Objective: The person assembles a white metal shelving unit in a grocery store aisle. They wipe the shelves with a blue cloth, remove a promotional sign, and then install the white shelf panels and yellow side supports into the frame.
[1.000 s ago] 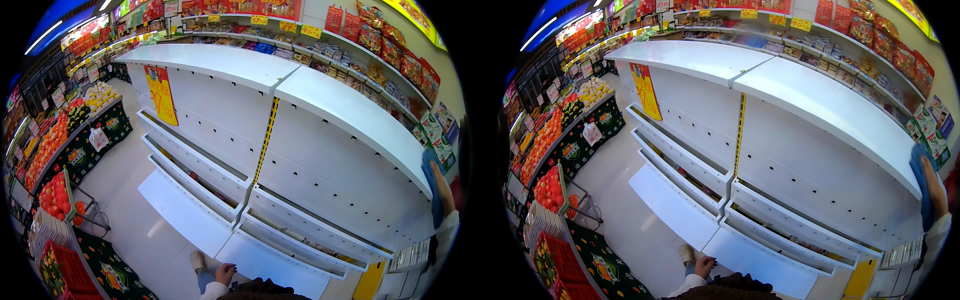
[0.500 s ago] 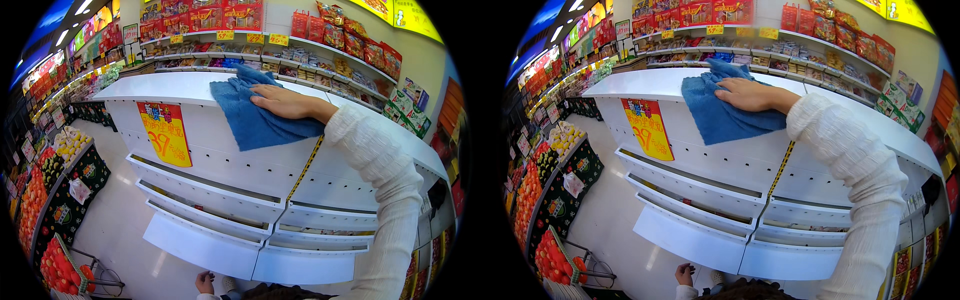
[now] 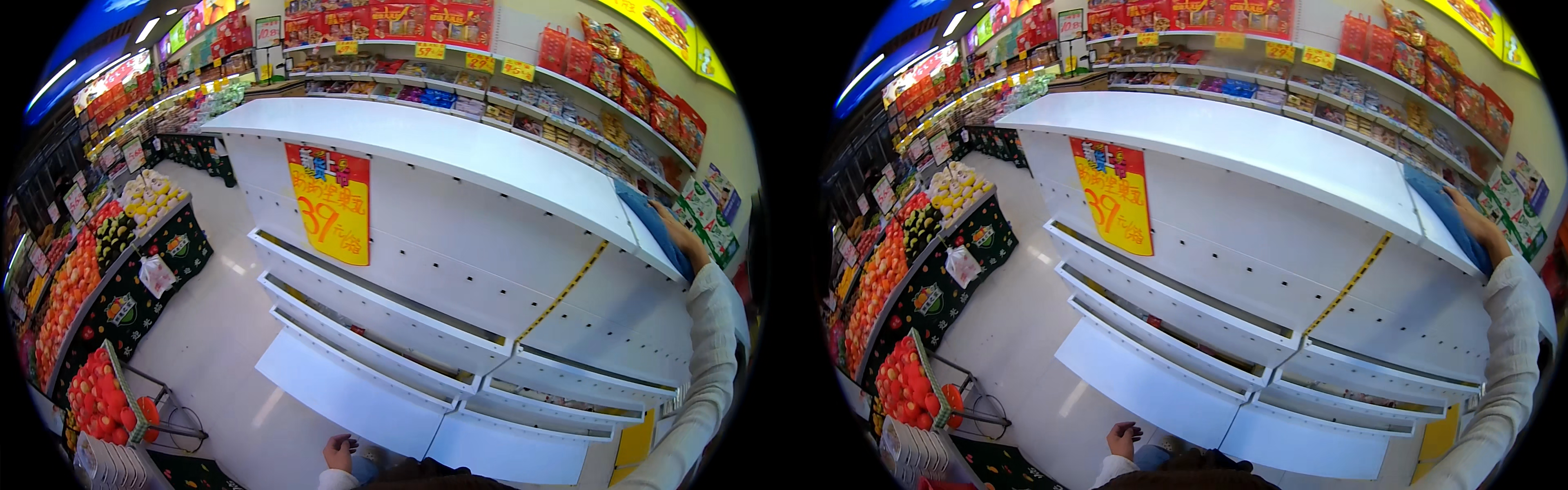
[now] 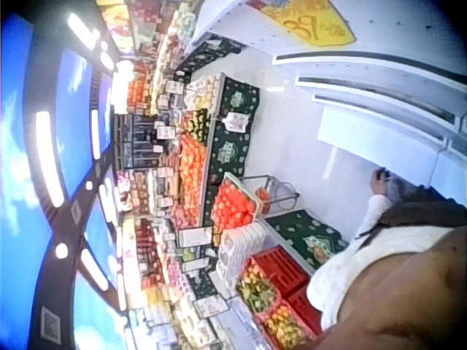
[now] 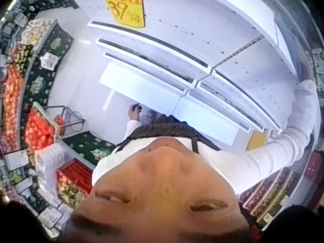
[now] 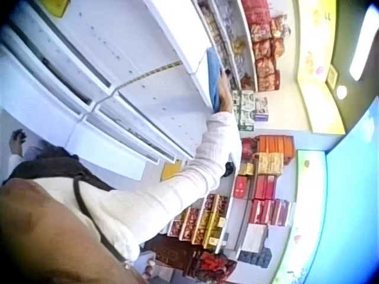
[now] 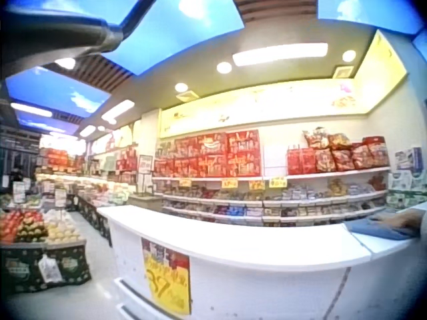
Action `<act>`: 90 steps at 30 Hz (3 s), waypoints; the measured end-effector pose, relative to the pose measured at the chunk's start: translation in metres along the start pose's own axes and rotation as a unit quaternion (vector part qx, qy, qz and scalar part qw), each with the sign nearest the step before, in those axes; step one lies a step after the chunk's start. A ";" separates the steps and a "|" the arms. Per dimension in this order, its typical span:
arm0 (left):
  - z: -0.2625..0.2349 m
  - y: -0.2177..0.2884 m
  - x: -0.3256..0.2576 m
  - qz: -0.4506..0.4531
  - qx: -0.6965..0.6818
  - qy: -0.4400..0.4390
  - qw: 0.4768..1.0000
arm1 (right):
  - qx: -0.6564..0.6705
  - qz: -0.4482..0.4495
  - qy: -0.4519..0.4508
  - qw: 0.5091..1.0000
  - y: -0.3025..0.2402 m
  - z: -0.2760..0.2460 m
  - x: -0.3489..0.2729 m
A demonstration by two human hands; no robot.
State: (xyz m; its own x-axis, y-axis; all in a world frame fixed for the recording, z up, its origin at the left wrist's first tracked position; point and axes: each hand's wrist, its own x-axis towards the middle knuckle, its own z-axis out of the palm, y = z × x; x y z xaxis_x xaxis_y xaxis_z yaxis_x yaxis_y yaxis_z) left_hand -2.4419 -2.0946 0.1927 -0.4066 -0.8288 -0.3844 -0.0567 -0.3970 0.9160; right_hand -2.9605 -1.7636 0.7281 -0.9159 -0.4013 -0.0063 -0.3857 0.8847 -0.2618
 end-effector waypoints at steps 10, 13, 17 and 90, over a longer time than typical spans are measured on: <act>-0.043 0.031 0.101 -0.081 -0.054 -0.067 0.993 | -0.045 -0.061 -0.017 0.997 -0.208 0.067 0.128; -0.100 0.043 0.153 -0.078 -0.078 -0.024 0.994 | -0.039 -0.164 -0.049 0.984 -0.362 0.104 0.153; -0.182 0.074 0.207 -0.058 -0.098 0.086 0.990 | -0.054 -0.239 -0.045 0.968 -0.570 0.168 0.215; -0.197 0.406 0.563 0.200 0.007 -0.432 0.879 | 0.095 -0.390 0.129 0.907 -0.845 0.277 0.066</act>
State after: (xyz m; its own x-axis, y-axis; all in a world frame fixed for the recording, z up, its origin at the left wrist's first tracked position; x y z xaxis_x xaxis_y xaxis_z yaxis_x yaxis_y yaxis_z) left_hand -2.5139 -2.8007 0.3258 -0.9374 -0.2890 0.1945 0.2402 -0.1319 0.9617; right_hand -2.6647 -2.6032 0.6813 -0.3784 -0.7968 0.4711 -0.9234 0.2893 -0.2525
